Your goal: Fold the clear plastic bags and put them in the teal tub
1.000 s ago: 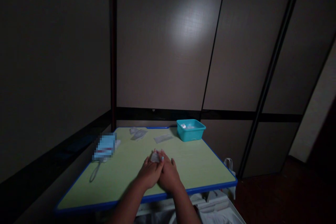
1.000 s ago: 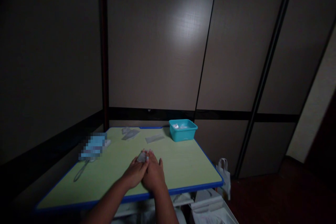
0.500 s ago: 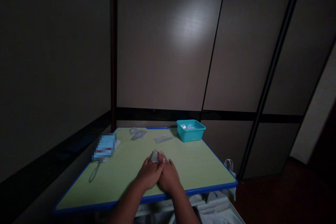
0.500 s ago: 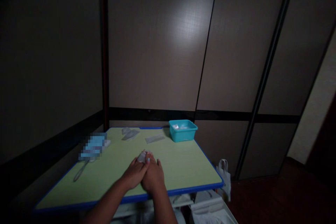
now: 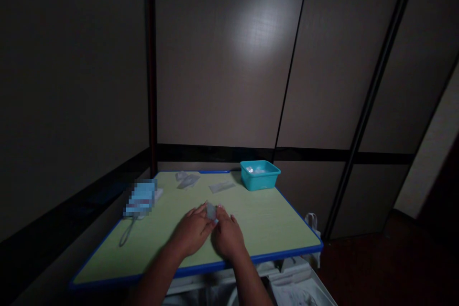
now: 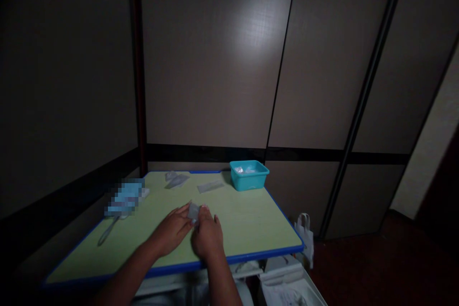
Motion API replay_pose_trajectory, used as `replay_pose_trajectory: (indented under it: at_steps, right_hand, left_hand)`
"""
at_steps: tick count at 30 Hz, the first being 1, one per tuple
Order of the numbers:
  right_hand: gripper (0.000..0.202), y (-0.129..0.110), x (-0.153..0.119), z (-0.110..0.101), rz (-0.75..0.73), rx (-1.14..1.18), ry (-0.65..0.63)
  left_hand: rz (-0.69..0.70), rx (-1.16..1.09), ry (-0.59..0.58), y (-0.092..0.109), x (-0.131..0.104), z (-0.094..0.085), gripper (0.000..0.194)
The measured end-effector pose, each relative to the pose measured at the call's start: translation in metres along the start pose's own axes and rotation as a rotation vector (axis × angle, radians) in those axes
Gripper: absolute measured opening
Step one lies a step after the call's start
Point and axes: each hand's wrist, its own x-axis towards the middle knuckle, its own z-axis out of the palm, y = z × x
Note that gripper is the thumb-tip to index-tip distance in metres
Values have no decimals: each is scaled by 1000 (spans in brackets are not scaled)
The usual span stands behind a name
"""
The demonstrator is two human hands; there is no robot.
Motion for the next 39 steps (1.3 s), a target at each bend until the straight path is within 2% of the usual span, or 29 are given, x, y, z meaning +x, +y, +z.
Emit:
replay_pose_trajectory:
  at_steps: [3, 6, 9, 13, 15, 19, 22, 25, 27, 29, 32, 39]
  right_hand:
    - [62, 0, 1, 1, 14, -16, -8]
    - [65, -1, 0, 0, 6, -23, -24]
    - [65, -1, 0, -3, -3, -25, -45]
    - [64, -2, 0, -5, 0, -34, -80]
    - [62, -2, 0, -5, 3, -28, -71]
    - [62, -3, 1, -6, 6, 6, -62]
    - [64, -3, 1, -7, 19, 21, -78]
    - [61, -4, 0, -8, 26, 26, -85]
    - [57, -5, -1, -9, 18, 26, -77]
    - [54, -5, -2, -8, 3, 11, -73]
    - [52, -6, -4, -6, -1, -36, -67]
    - [52, -7, -3, -6, 53, -96, -18]
  left_hand:
    - [-65, -148, 180, -9, 2, -2, 56]
    - [-247, -302, 269, -17, 12, 3, 66]
    - [-381, -297, 257, -22, 26, 10, 50]
    - [-444, -183, 226, -27, 36, 13, 16]
    - [-456, -112, 204, -28, 36, 13, 18]
    - [-472, 21, 156, -27, 29, 13, 27]
    - [-442, 110, 166, -21, 19, 13, 28]
    - [-273, 230, 174, -14, 8, 13, 31]
    - [-153, 267, 109, -13, 3, 13, 36]
    - [-102, 258, 20, -14, -1, 14, 39]
    - [-117, 274, -44, -19, -3, 17, 41]
    - [-192, 328, -14, -21, -4, 20, 47]
